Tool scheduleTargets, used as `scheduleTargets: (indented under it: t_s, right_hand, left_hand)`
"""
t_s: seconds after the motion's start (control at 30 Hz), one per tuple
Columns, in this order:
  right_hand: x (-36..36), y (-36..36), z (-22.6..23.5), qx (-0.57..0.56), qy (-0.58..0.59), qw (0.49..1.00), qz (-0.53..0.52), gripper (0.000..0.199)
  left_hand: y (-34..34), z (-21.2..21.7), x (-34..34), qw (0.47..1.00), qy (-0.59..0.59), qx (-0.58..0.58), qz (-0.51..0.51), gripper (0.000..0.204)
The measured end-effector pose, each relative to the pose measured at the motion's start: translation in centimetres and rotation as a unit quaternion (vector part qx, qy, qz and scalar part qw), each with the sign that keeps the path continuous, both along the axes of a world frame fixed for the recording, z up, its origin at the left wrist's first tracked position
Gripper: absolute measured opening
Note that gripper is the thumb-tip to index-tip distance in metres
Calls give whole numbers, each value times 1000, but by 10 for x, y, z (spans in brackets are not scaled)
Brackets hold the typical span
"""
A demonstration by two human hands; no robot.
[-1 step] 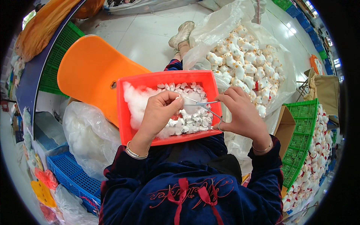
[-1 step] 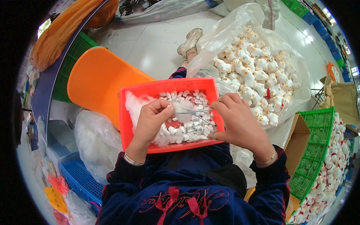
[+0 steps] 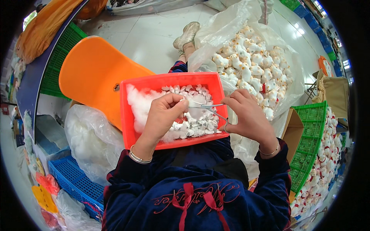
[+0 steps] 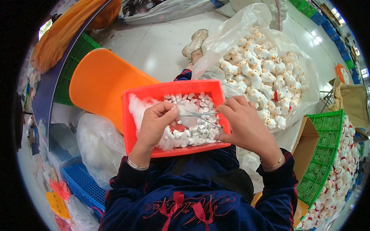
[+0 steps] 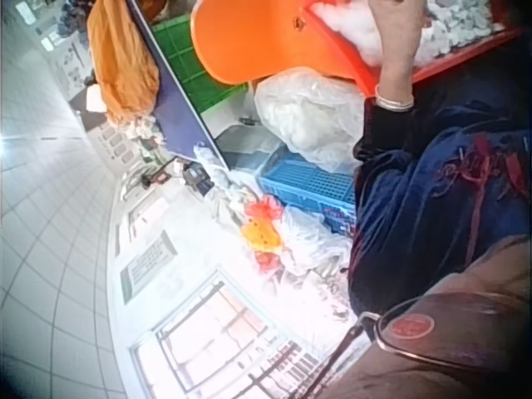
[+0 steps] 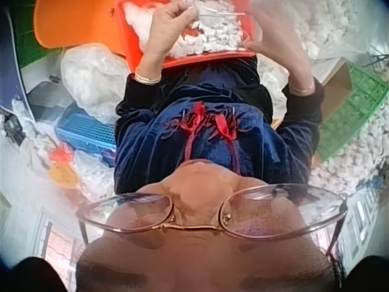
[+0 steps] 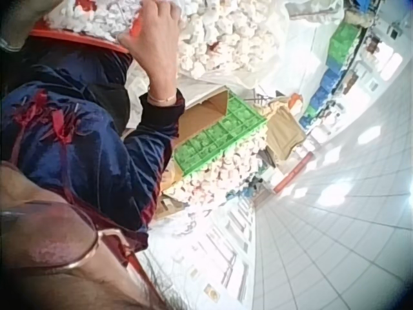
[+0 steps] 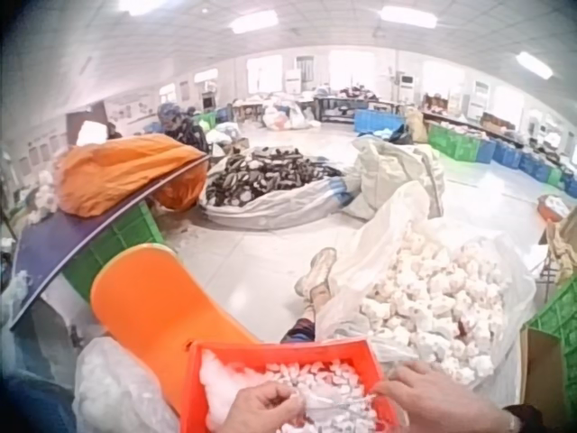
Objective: The person sits on the floor and repeatedly stuffs white cotton into small white plush toys using a pair of scissors to push the cotton inside. The person handles each toy one at a time from a red tray and places the stuffed toys into a nearby bag.
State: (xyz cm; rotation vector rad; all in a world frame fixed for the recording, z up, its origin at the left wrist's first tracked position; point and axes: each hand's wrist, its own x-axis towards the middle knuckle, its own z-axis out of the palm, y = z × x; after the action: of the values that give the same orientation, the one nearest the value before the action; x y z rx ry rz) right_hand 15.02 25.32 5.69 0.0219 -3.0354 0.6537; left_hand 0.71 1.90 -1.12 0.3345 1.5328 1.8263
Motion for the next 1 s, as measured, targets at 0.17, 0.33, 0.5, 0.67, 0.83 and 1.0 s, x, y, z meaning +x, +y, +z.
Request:
scheduleTargets:
  t_s: [0.17,0.33,0.5,0.67,0.83,1.0]
  right_hand:
    - [2,4,5,28,-72,997,2,37]
    - [-5,1,5,-2,-69,997,40,33]
    - [-2,-3,-6,-33,-90,995,32,38]
    - [6,-2,0,-1,-72,997,-8,60]
    - [11,-6,-4,-26,-58,998,-7,80]
    - [3,-5,1,8,-117,993,-5,56]
  left_hand:
    - [-2,4,-2,999,-33,6,-9,16]
    - [5,4,4,999,-28,-9,-26,15]
    - [1,0,0,998,-14,-48,-50,14]
    - [-6,-11,-3,999,6,-34,-12,11]
    - [-5,-7,1,999,-38,0,24,8]
    - [-6,-7,5,999,-32,6,17,12]
